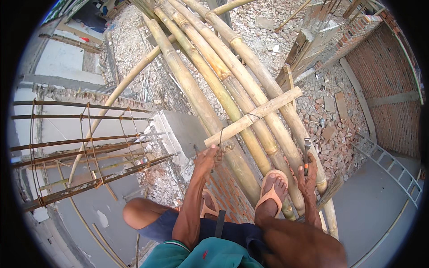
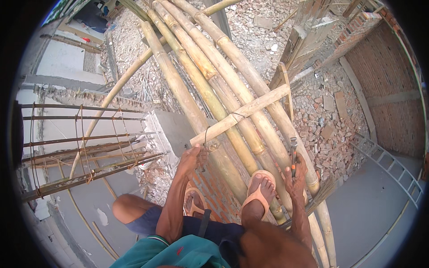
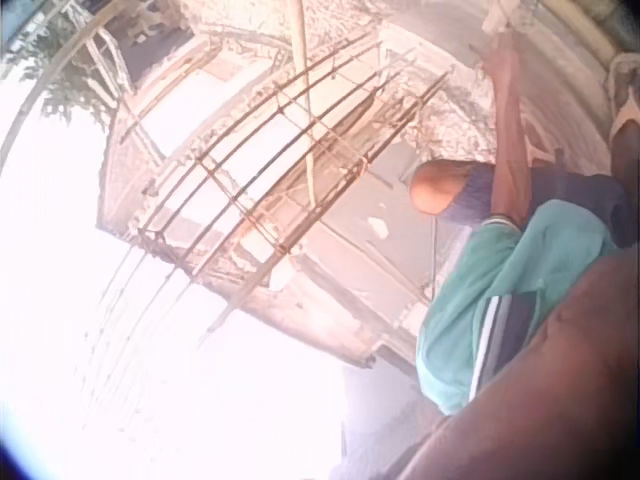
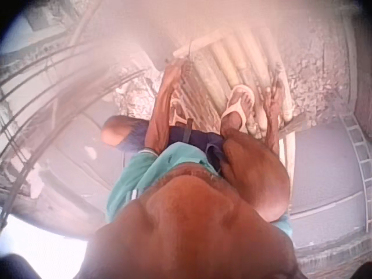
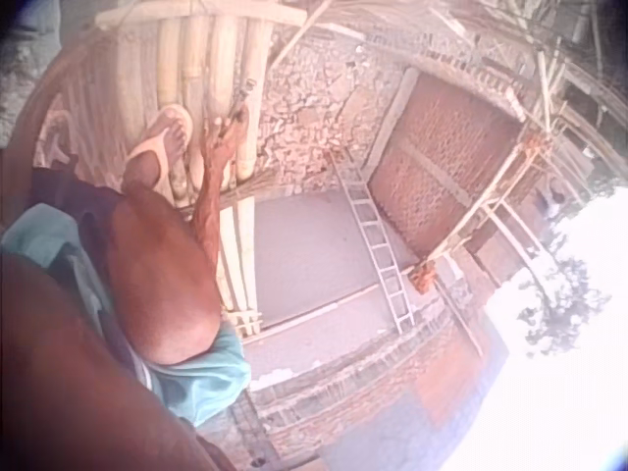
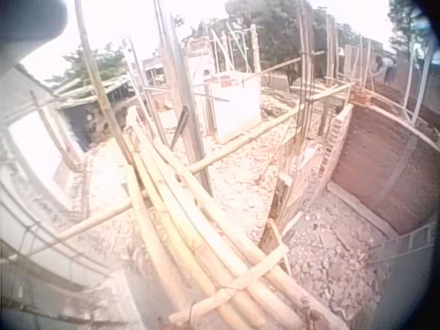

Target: The person secures bamboo poles together using wire and pliers while standing on a bamboo scaffold. They repeatedly wrap and twist wire around pole intersections to fasten them.

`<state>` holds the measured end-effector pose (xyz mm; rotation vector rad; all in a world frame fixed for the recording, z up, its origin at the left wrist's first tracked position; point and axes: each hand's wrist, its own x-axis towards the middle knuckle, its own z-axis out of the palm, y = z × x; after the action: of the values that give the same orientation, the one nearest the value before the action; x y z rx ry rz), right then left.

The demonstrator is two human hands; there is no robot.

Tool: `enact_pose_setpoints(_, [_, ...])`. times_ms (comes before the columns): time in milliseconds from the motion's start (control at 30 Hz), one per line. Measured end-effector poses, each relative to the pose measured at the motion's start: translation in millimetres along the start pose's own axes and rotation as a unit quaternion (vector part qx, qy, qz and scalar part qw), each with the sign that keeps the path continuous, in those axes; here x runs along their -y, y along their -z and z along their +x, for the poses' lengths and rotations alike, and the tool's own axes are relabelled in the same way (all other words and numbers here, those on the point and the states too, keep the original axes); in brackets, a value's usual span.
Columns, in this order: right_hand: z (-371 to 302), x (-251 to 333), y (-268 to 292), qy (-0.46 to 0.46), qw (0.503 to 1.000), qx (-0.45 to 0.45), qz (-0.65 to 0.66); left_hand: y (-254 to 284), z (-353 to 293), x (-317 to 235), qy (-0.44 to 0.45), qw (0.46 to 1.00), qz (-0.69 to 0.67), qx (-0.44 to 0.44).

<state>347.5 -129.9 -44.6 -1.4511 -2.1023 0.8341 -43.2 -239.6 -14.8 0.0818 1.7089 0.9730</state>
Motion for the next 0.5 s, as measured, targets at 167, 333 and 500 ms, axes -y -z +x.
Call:
enact_pose_setpoints(167, [37,40,16,0.038,0.988,0.016,0.146,6,6,17,0.051,0.992,-0.093,0.066])
enact_pose_setpoints(333, [77,121,3,0.007,0.977,0.084,0.196,3,16,21,0.102,0.972,-0.183,0.109])
enact_pose_setpoints(500, [79,164,-12,0.115,0.986,0.087,0.085,-23,4,41,0.092,0.893,-0.426,0.110])
